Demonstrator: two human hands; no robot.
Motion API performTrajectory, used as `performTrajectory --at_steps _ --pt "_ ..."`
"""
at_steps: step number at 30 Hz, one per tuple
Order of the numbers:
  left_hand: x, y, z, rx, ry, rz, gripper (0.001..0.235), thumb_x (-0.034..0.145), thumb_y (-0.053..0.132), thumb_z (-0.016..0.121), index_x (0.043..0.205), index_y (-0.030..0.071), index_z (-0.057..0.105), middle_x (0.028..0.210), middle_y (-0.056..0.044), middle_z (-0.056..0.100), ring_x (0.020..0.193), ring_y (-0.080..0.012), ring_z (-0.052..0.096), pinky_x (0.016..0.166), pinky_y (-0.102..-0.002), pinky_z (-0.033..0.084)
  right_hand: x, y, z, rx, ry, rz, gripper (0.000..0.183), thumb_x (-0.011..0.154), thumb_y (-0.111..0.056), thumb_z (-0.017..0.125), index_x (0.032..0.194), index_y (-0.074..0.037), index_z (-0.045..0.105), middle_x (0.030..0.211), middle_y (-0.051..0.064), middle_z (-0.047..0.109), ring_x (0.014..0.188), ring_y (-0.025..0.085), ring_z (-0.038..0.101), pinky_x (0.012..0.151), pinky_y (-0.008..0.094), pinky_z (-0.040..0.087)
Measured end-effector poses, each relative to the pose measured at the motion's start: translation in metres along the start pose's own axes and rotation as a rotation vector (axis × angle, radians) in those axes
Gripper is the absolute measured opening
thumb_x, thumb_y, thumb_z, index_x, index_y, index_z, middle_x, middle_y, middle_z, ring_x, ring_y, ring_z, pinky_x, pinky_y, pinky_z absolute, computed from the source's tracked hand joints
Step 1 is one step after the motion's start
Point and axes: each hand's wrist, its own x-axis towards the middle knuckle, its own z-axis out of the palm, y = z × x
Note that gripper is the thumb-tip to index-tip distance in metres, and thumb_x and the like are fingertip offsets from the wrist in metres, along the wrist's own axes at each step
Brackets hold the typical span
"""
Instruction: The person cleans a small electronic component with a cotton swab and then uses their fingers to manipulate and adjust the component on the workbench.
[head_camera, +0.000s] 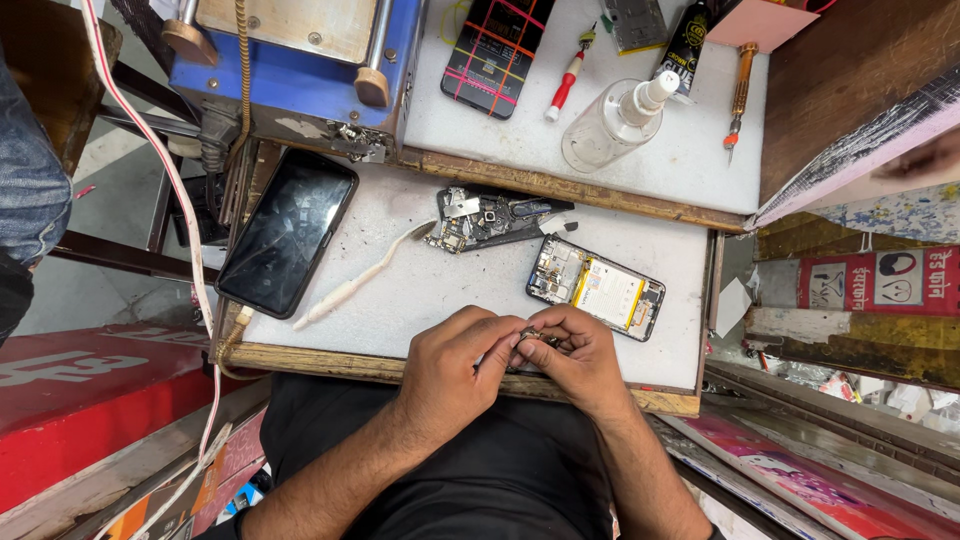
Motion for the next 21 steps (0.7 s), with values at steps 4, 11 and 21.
performTrajectory --at_steps 4,11,21 --pt "-0.0002 -0.0001 -0.0008 0.007 0.003 0.000 0.017 0.095 0.007 0.071 0.112 0.004 0.073 0.092 -0.007 0.072 0.081 -0.0166 0.077 0.067 -0.026 0.065 -0.0001 0.0005 0.0007 -0.004 0.009 0.007 0.023 0.095 -0.003 0.072 0.115 0.005 0.063 0.096 0.017 0.077 0.087 0.018 0.076 0.078 0.030 0.064" --pt "0.0000 0.0005 -0.0003 0.026 -0.007 0.013 0.021 0.093 0.005 0.073 0.114 0.004 0.073 0.090 -0.007 0.071 0.077 -0.0170 0.076 0.065 -0.027 0.064 -0.0002 0.0050 -0.0018 -0.002 0.031 0.049 0.021 0.094 -0.002 0.073 0.111 0.006 0.063 0.096 0.017 0.077 0.086 0.018 0.076 0.076 0.029 0.065" --pt "0.0038 -0.0090 -0.0043 0.085 -0.081 0.037 0.026 0.087 0.001 0.071 0.111 0.008 0.077 0.084 -0.007 0.069 0.073 -0.0210 0.074 0.063 -0.033 0.061 0.0012 0.0028 0.0014 -0.076 0.024 0.044 0.016 0.095 -0.001 0.073 0.108 0.005 0.066 0.096 0.015 0.078 0.082 0.015 0.075 0.067 0.025 0.061"
